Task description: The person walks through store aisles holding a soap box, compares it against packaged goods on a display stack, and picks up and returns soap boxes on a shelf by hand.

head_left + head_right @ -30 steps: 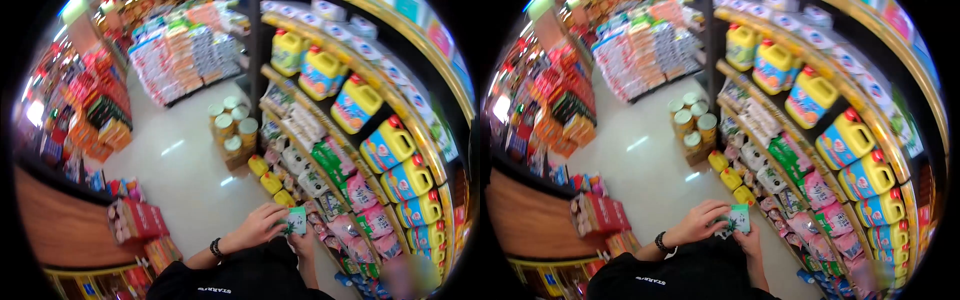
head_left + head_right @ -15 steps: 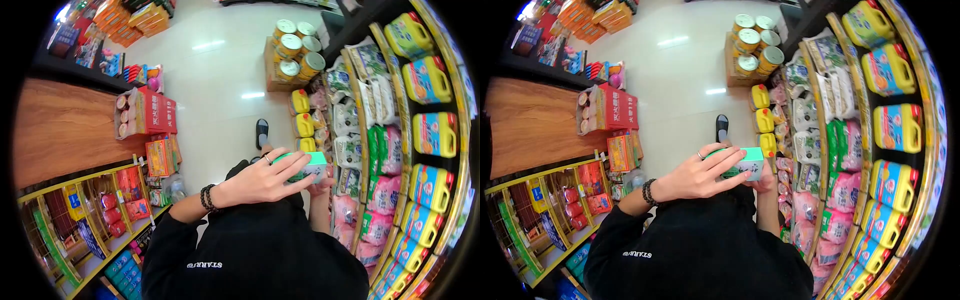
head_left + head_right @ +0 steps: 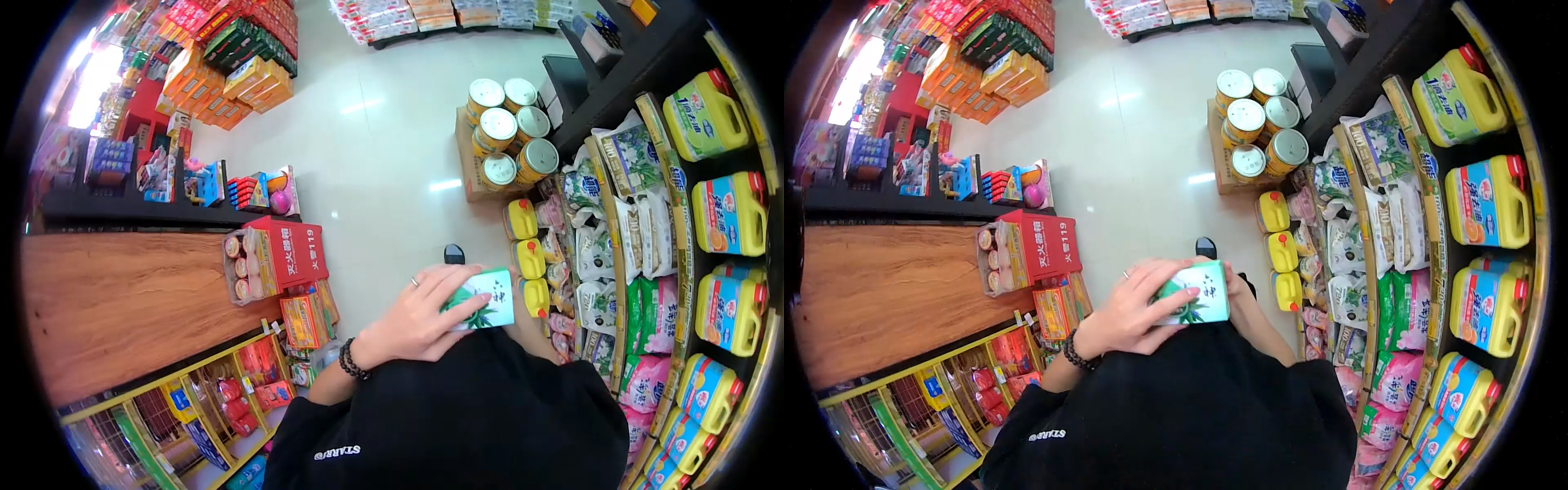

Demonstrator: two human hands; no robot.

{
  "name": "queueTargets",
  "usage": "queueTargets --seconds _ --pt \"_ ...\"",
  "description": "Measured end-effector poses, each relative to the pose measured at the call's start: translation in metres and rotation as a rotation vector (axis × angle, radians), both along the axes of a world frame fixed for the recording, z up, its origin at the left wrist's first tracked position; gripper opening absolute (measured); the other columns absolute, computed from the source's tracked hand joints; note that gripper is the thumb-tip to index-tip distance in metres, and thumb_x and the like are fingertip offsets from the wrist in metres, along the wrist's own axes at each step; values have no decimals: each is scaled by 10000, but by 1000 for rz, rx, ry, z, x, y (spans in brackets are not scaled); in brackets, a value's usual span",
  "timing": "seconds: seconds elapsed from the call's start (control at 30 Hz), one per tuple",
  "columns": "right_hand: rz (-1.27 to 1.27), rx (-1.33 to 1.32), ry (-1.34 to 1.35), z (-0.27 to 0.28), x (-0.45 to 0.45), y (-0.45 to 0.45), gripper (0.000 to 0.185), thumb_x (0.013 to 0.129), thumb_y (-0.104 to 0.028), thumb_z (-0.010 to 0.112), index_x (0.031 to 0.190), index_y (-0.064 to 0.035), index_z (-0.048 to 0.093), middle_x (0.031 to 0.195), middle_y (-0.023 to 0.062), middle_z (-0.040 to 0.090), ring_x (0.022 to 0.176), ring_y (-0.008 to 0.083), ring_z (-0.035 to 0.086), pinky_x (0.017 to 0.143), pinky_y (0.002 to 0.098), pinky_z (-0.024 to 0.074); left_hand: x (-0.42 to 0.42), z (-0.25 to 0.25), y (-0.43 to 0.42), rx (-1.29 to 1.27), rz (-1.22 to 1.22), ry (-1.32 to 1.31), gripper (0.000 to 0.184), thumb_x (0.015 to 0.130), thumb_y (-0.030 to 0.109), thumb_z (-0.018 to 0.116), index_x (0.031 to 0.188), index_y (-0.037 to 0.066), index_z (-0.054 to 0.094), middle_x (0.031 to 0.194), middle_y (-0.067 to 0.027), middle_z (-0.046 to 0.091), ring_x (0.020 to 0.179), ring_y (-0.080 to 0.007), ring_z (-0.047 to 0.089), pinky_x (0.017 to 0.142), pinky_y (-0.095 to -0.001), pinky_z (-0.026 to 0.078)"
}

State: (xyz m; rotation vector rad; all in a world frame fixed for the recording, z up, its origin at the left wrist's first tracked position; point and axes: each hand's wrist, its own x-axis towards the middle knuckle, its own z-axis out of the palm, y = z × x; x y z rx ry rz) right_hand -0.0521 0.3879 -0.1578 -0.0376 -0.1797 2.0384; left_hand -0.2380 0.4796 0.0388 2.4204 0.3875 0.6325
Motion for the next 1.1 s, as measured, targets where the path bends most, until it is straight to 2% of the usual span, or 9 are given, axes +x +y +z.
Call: queueTargets --seconds 0.33,0.37,0.67,0.83,0.9,1.1 --pt "162 -23 82 -16 -28 157 1045 712 -756 711 1394 2 481 1278 146 611 1022 236 617 793 352 508 -8 -13 134 -30 263 21 700 681 265 851 1290 35 592 1253 -151 604 1100 -335 589 959 -454 447" --pt "177 -23 76 -19 -29 176 1040 713 -753 712 1394 -1 482 1275 145 613 1015 235 617 786 349 506 -11 -16 151 -34 266 37 750 671 239 861 1313 2 555 1268 -168 605 1113 -360 600 943 -479 455" --pt "201 -68 -57 -28 -35 342 999 727 -727 726 1394 -21 491 1248 131 625 950 219 613 721 326 488 -44 -59 316 -115 330 35 802 676 264 862 1354 -5 526 1269 -173 586 1151 -355 577 993 -453 457" --pt "205 -56 -160 -7 -35 453 977 735 -713 733 1395 -33 496 1233 123 631 913 211 612 685 313 478 -67 -42 418 -76 410 127 810 702 296 853 1375 8 506 1328 -166 539 1227 -348 524 1033 -452 441" --pt "214 -41 -198 3 -35 501 968 738 -708 736 1395 -38 498 1227 119 634 899 208 611 670 308 474 -75 -39 470 -66 408 40 811 710 300 849 1381 8 499 1335 -165 535 1241 -351 512 1042 -454 437" --pt "206 -26 -201 8 -42 568 942 747 -690 745 1395 -52 504 1210 110 642 855 198 609 627 293 461 -93 -31 543 -98 396 9 832 684 267 868 1381 2 499 1337 -166 537 1254 -359 507 1053 -452 437"
